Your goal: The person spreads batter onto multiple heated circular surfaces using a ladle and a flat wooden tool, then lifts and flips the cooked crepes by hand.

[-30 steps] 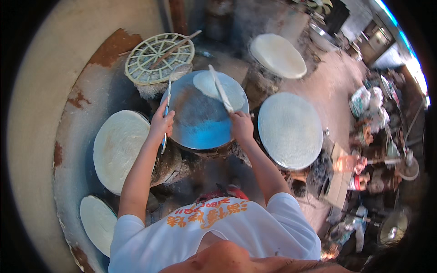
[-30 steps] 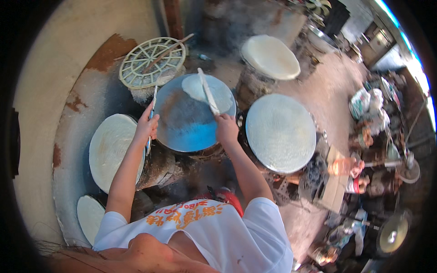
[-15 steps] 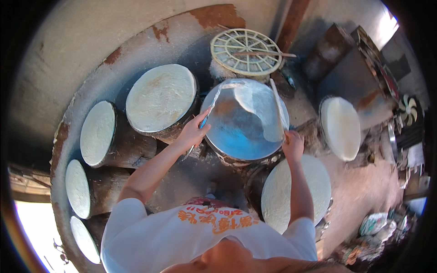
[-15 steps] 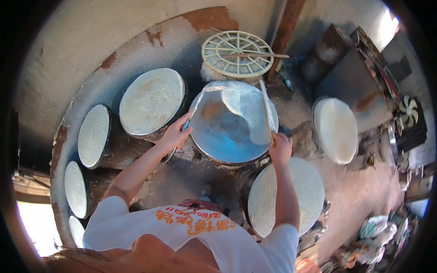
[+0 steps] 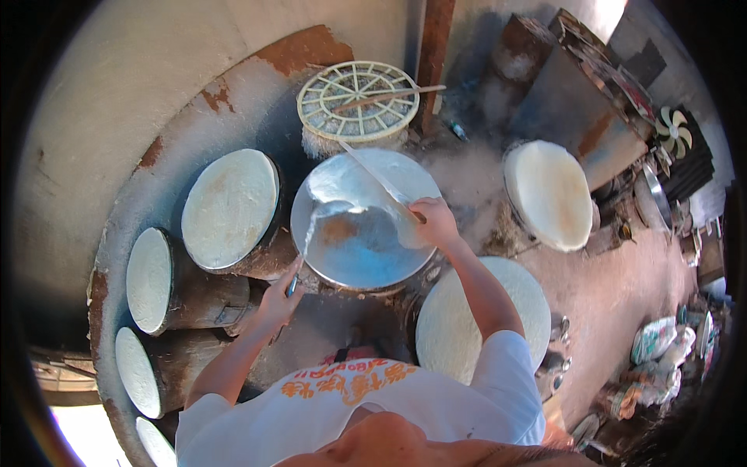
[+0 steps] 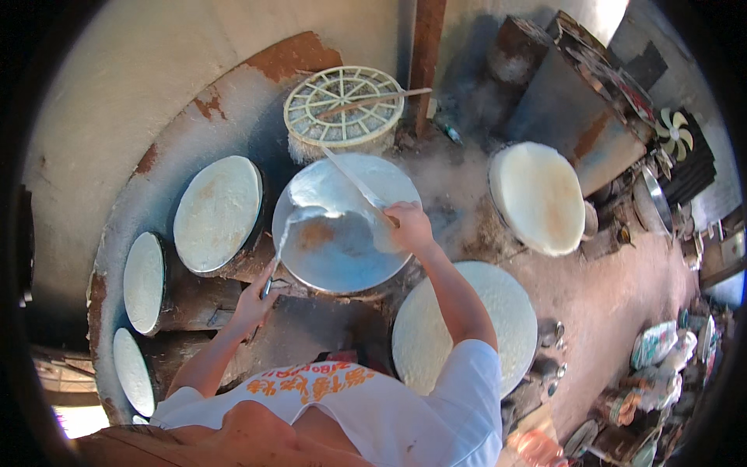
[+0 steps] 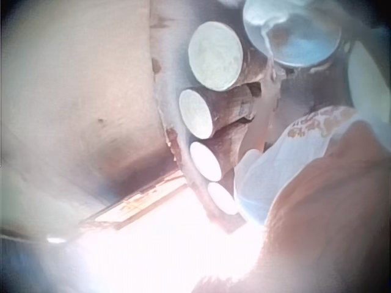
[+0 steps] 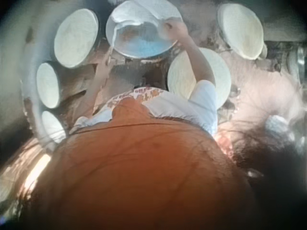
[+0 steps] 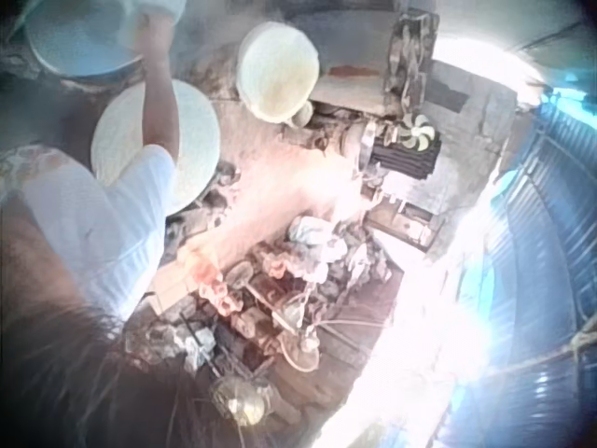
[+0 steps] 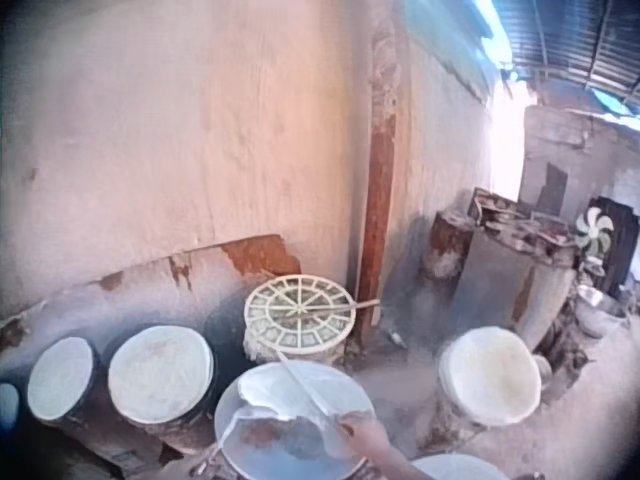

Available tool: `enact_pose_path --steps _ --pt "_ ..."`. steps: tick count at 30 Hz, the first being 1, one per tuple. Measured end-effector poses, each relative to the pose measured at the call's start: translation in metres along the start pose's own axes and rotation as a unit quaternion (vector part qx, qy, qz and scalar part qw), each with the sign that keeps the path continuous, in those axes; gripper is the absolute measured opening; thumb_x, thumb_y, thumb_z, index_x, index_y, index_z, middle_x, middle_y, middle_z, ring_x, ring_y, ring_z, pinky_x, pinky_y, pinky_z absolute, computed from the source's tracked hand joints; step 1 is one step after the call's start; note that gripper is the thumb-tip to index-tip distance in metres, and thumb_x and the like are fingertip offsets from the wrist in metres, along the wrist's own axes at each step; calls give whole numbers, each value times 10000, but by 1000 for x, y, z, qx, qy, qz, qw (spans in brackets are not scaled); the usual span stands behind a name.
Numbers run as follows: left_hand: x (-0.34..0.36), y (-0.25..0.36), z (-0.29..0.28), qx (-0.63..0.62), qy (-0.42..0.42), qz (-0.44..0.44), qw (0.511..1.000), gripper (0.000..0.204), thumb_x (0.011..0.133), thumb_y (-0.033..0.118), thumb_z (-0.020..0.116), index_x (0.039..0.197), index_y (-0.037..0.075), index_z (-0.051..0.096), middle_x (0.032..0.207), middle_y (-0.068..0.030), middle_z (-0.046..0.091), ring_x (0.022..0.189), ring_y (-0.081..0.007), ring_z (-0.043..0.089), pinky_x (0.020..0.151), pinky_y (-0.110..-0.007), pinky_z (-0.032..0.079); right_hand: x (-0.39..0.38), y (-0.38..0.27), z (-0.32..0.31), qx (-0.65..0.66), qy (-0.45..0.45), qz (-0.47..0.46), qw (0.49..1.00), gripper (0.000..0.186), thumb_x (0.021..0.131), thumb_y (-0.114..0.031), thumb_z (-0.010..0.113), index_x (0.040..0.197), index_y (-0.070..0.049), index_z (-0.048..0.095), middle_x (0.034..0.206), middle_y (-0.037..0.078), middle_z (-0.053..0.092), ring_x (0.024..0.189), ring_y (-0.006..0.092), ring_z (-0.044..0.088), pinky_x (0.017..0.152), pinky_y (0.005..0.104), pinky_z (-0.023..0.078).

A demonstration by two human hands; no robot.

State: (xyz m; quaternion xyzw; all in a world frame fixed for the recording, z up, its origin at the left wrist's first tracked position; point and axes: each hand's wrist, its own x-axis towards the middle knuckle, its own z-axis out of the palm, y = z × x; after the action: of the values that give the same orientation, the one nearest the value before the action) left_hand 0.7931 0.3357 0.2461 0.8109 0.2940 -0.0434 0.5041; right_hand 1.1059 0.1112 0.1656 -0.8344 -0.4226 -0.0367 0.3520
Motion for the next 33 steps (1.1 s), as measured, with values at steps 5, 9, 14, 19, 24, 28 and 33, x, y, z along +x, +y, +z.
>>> enact_pose_path --steps 5,9,14,19,24,28,33 --pt "-28 6 -2 50 -45 -143 987 596 914 157 567 1436 318 329 1197 -104 604 597 -107 512 552 -263 469 -15 -20 20 131 -143 -51 980 322 639 -38 615 947 -83 695 973 78 662 886 306 603 796 375 497" --pt "-37 -22 -5 120 -40 62 990 640 862 157 616 1438 188 341 668 -12 450 580 -112 426 575 -271 407 -10 3 -17 167 -200 2 965 279 678 -71 639 953 -92 679 959 112 651 901 326 601 803 373 489" --pt "-27 52 6 202 -110 -93 969 589 893 131 585 1428 239 361 1247 -133 582 1070 -185 580 892 -299 424 37 24 23 102 -144 -171 969 339 703 -50 649 1039 -81 674 1000 107 660 802 239 622 707 308 495" --pt "-35 14 6 119 -140 -120 976 591 891 113 586 1426 233 365 1275 -132 556 1111 -204 549 929 -309 407 -7 15 -17 263 -260 -33 929 299 686 -7 663 982 -49 684 968 99 660 771 174 615 676 280 486" --pt "-45 -6 1 133 -112 39 984 602 887 92 587 1434 182 350 1010 -78 607 851 -151 574 765 -278 464 30 16 -10 188 -198 -64 960 338 654 -27 666 992 -43 669 894 107 652 782 184 622 695 292 487" --pt "-80 -50 -17 -18 -24 -155 987 570 915 125 556 1438 181 338 542 25 421 396 -74 414 368 -239 358 -31 45 -50 227 -298 -14 927 285 730 -31 664 1010 -77 688 840 36 653 693 97 574 625 274 474" --pt "-25 -24 -5 -68 43 -76 994 613 920 129 527 1467 205 260 546 33 403 400 -73 389 365 -246 341 -25 19 -6 205 -159 21 966 328 724 -4 622 1047 -46 665 914 51 661 712 119 598 654 276 493"
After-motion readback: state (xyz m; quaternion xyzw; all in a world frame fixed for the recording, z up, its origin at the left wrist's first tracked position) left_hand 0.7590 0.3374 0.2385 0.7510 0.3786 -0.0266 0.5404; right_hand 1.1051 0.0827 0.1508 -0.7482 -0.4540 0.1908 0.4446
